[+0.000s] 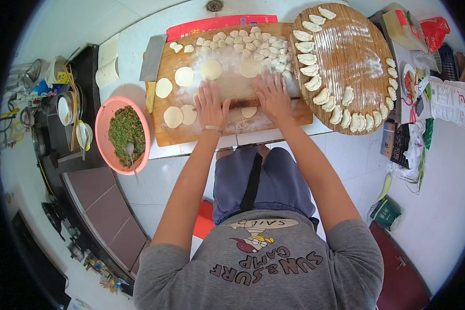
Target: The person rolls small dough balls into flat circular wrappers using a rolling pin on a floured wooden board. They then scoop a green vegetable filling onto each wrapper, fold the dough in half, and pinch the edges to seal the dumplings. The finished dumplings are placed in rows on a large bamboo tray.
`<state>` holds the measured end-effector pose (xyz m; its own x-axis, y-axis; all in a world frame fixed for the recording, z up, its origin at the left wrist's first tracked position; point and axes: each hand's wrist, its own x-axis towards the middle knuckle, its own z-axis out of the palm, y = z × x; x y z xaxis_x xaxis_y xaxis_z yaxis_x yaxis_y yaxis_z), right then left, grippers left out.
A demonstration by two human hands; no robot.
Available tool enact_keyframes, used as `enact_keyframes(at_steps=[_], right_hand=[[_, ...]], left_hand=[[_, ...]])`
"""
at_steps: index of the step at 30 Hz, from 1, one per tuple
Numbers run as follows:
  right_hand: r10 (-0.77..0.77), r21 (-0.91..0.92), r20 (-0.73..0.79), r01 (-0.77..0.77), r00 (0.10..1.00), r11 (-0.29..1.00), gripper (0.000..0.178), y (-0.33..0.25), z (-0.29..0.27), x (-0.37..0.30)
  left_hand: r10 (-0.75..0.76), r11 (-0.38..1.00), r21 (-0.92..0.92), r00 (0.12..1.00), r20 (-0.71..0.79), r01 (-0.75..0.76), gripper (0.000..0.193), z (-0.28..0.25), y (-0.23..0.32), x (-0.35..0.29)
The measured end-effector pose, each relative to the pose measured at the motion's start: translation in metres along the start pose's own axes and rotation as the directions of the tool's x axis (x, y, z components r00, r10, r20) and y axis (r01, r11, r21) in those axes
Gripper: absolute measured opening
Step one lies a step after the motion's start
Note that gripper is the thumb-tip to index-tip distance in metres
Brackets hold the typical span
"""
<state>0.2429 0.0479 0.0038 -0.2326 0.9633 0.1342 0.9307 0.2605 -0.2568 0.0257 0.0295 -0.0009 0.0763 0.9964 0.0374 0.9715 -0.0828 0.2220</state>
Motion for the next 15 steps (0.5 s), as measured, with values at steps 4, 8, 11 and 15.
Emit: enact_keyframes(at_steps=[4,8,11,15], right_hand=[[-0.025,0.03,0.072,0.023,0.997,0.999,0.056,0.008,-0.003,-0.029],[-0.062,0.058,0.108,0.056,0.992,0.997,0.057,0.002,-0.019,-0.073],[-0.103,0.045,0.17,0.097,0.98,0.994,0.054,0.013,-0.006,-0.075],[-0.04,0.149,0.143,0.019,0.989,0.989,0.041,0.018,-0.016,-0.063]], left_hand=[[0.056,0.997,-0.057,0.998,0.029,-0.055,0.069,0.001,0.003,-0.022],[0.078,0.994,-0.088,0.991,0.108,-0.068,0.071,-0.004,0.009,-0.076],[0.063,0.996,-0.06,0.997,0.047,-0.06,0.07,-0.003,0.011,-0.071],[0.139,0.962,-0.206,0.969,-0.203,-0.182,0.058,-0.027,0.028,-0.036]])
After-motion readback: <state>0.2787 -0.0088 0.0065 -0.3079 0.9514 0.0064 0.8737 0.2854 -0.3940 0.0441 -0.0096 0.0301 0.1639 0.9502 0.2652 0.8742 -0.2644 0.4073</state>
